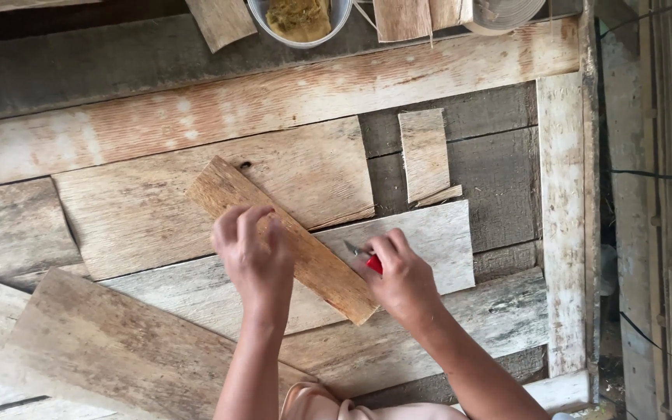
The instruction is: Trimming and fitting thin wood veneer strips onto a wooden frame using a utility knife
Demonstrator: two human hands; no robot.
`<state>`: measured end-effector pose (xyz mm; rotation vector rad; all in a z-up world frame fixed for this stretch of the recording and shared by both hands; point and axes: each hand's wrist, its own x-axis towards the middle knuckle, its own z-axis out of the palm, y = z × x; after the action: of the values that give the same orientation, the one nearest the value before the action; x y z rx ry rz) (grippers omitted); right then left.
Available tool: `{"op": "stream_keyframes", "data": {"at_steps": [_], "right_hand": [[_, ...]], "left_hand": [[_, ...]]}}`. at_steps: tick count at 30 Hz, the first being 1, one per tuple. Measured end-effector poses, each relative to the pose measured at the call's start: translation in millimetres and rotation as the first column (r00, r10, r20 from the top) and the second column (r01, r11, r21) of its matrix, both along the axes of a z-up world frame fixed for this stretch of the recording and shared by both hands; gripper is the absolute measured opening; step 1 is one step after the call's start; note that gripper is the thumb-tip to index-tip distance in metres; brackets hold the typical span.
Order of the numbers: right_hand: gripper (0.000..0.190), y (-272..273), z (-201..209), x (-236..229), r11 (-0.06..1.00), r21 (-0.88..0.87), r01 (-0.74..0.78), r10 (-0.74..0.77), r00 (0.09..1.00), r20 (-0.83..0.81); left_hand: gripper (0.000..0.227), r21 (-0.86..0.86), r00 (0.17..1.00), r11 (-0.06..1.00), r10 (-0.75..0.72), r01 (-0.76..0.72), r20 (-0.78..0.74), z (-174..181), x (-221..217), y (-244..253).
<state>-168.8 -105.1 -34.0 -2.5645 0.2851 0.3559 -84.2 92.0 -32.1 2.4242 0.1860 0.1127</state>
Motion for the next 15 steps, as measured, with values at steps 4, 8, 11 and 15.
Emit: {"op": "stream_keyframes", "data": {"at_steps": [4, 8, 11, 15], "right_hand": [[0.023, -40.3, -0.2, 18.7, 0.995, -0.052, 0.089, -0.084, 0.992, 0.096], [0.031, -88.7, 1.8, 36.8, 0.908, -0.265, 0.325, -0.33, 0.944, 0.025], [0.056, -106.1, 5.3, 45.8, 0.882, -0.239, 0.406, -0.436, 0.896, -0.087], [0.064, -105.3, 12.1, 60.9, 0.886, -0.149, 0.438, -0.459, 0.874, -0.158]], "left_hand": [[0.032, 0.04, 0.983, 0.997, 0.077, -0.071, -0.166, 5.8, -38.0, 9.3], [0.073, 0.208, 0.93, 0.976, 0.134, -0.064, -0.343, -7.1, -52.9, 6.3], [0.097, 0.261, 0.905, 0.963, 0.173, -0.072, -0.39, -2.8, -47.4, -5.4], [0.11, 0.23, 0.883, 0.968, 0.192, -0.098, -0.429, 9.6, -36.9, -17.6]]}}
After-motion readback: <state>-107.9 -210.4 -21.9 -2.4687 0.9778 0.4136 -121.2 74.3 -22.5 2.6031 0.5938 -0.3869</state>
